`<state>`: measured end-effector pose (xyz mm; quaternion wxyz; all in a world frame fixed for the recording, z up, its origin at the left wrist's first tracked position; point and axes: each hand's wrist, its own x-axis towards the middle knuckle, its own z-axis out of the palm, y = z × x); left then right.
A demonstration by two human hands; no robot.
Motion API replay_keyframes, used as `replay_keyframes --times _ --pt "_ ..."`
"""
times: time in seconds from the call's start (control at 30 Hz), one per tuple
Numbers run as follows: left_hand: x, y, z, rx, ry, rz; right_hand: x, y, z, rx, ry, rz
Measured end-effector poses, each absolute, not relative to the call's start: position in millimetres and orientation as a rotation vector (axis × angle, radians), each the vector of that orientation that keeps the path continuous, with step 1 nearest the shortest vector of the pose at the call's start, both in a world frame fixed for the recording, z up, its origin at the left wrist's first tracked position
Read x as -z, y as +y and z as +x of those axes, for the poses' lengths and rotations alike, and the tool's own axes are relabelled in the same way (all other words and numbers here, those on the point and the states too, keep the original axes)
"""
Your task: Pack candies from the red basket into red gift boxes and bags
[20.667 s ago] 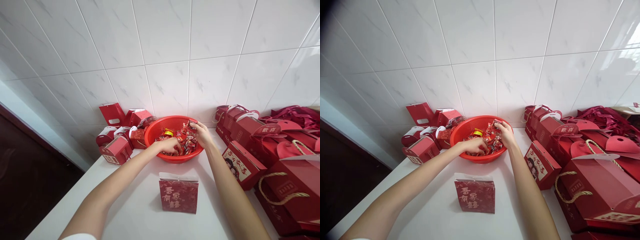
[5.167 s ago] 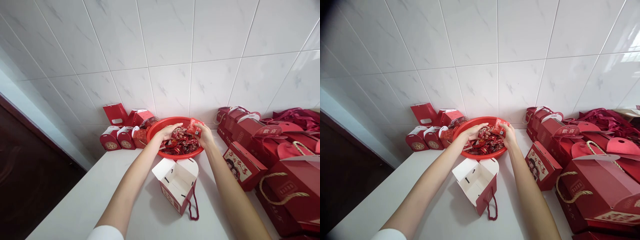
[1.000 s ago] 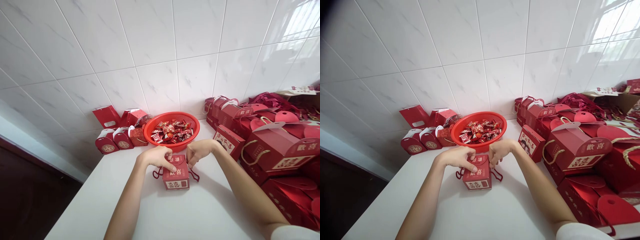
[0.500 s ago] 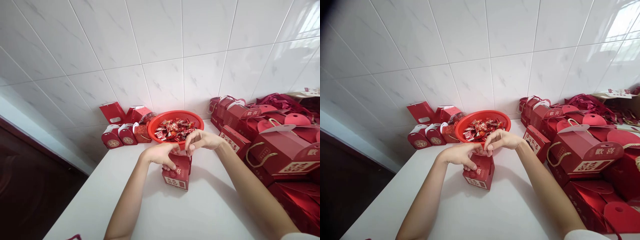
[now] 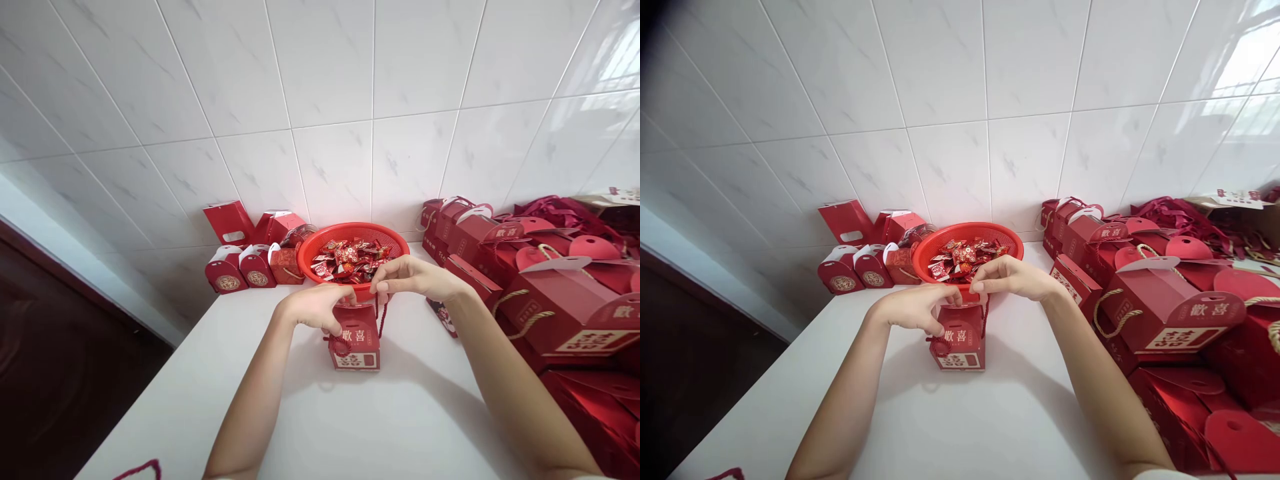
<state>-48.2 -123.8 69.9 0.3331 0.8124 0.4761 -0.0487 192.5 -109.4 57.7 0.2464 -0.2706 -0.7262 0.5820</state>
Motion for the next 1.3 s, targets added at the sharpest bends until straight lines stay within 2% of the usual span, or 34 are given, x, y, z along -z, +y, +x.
replay_keyframes --times 0.2,0.53,0.83,0.93,1.13,1.3 --pt "-80.0 -130.2 -58.1 -0.097 1.27 2.18 -64.2 -113.2 200.3 -1.468 -1.96 -0.872" --pt "-87.8 -139.3 -51.2 -0.916 1.06 1.713 -79.4 -136.5 189.9 -1.152 -1.968 -0.959" --pt "-82.0 -160.9 -18.0 -1.209 0.791 1.602 -66.9 -149.1 152.9 -0.829 -2.012 -1.005" --pt "-87.8 -165.3 -22.1 -1.329 0.725 1.625 -89.2 -144.1 155.0 -0.662 -2.032 -1.088" --pt "-98.5 -165.5 -35.1 -1.508 0.706 1.62 -168.6 -122.1 184.1 -0.237 -2.151 -1.127" --pt "-94.7 -163.8 -33.7 -1.281 0.697 1.788 -180.3 -108.8 214.1 -0.266 -2.2 -1.14"
